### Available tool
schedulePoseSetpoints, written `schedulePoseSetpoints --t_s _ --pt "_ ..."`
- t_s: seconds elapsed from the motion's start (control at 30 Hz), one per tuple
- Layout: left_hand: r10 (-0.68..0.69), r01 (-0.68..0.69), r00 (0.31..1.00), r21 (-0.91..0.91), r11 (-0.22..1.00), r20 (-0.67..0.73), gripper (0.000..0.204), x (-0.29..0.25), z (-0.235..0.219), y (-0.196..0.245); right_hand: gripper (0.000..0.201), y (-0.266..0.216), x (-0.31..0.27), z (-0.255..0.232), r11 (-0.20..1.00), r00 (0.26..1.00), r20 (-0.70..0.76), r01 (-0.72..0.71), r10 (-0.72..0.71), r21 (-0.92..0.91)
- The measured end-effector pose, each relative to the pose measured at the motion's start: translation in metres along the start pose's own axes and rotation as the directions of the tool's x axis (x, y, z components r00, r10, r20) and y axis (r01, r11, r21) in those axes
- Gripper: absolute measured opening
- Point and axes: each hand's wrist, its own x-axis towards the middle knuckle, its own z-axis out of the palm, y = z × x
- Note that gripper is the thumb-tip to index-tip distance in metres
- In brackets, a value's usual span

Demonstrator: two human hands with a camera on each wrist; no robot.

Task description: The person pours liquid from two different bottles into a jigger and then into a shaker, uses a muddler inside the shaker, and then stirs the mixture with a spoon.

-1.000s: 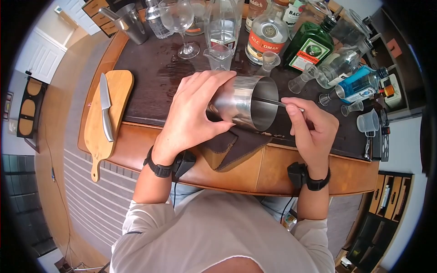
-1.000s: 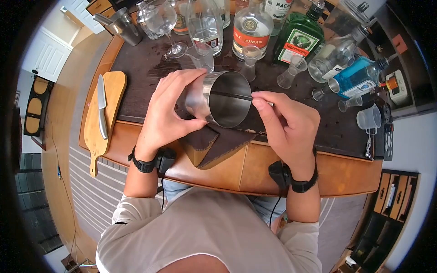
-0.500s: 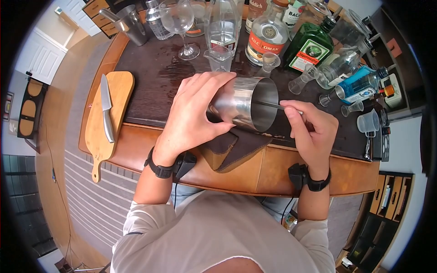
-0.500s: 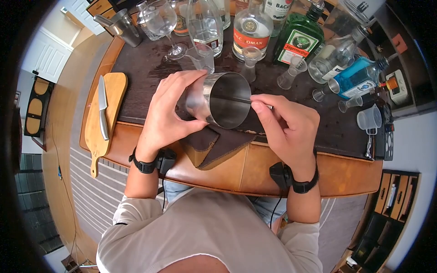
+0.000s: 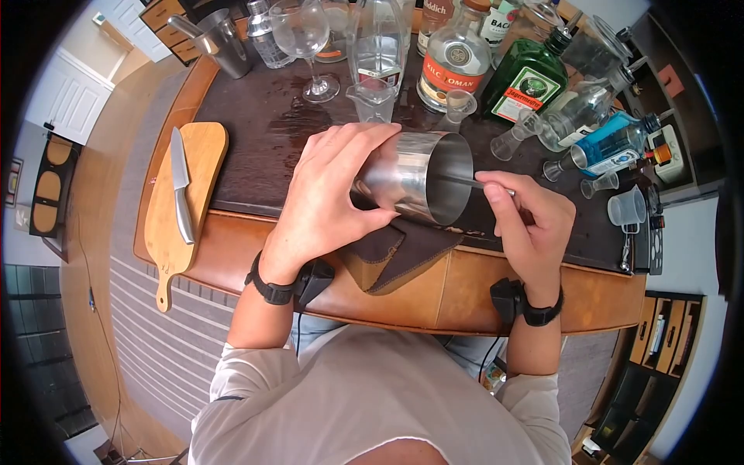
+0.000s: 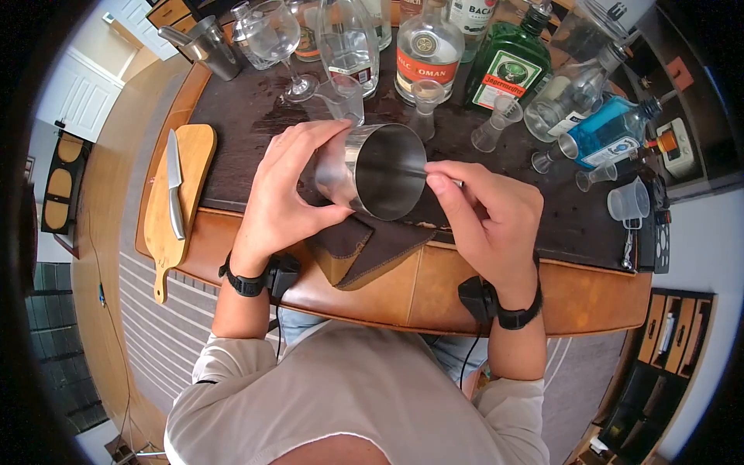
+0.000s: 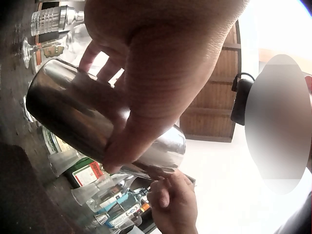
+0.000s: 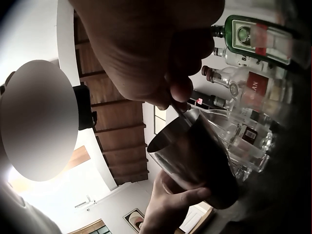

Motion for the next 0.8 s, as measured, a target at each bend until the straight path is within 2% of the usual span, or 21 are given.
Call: schedulePoseSetpoints --t_s 0.1,0.2,0.4,0.5,0.6,0.7,0.8 --pt "0.002 -0.002 1.0 -0.005 1.0 -0.002 0.093 0.0005 0.0003 0.0007 0.008 -0.0016 -0.0016 -0.0068 1.0 0.997 0.079 -0.004 0.005 -0.014" --pt "0.003 -0.003 1.0 -0.009 1.0 -0.002 0.092 0.0001 0.0 -0.0002 0.008 -0.0003 -0.0014 -0.0024 1.0 1.0 0.021 -0.006 0.006 -0.004" --pt "0.008 -0.008 1.0 -0.008 1.0 -0.007 0.091 0.0004 0.0005 -0.0002 0.008 0.0019 -0.0028 -0.005 1.0 0.998 0.058 0.02 -0.02 -0.006" --pt "0.01 -0.01 1.0 -0.002 1.0 -0.008 0.091 0.0006 -0.0005 0.0001 0.008 0.0022 -0.0009 -0.001 0.999 1.0 -0.011 0.001 -0.002 -0.042" --pt "0.015 -0.015 1.0 -0.003 1.0 -0.01 0.091 0.0008 -0.0002 0.0001 0.009 0.0006 -0.0032 -0.0069 1.0 0.997 0.078 0.002 -0.002 0.0" --pt "0.013 -0.013 1.0 -0.004 1.0 -0.009 0.091 0.0002 -0.0002 -0.0005 0.01 0.0023 -0.0011 -0.0014 0.999 1.0 0.01 0.023 -0.022 -0.024" --pt "0.012 -0.012 1.0 -0.006 1.0 -0.008 0.091 0.0006 -0.0006 0.0003 0.01 0.0013 -0.0011 -0.0028 0.999 1.0 0.013 -0.001 0.001 -0.044"
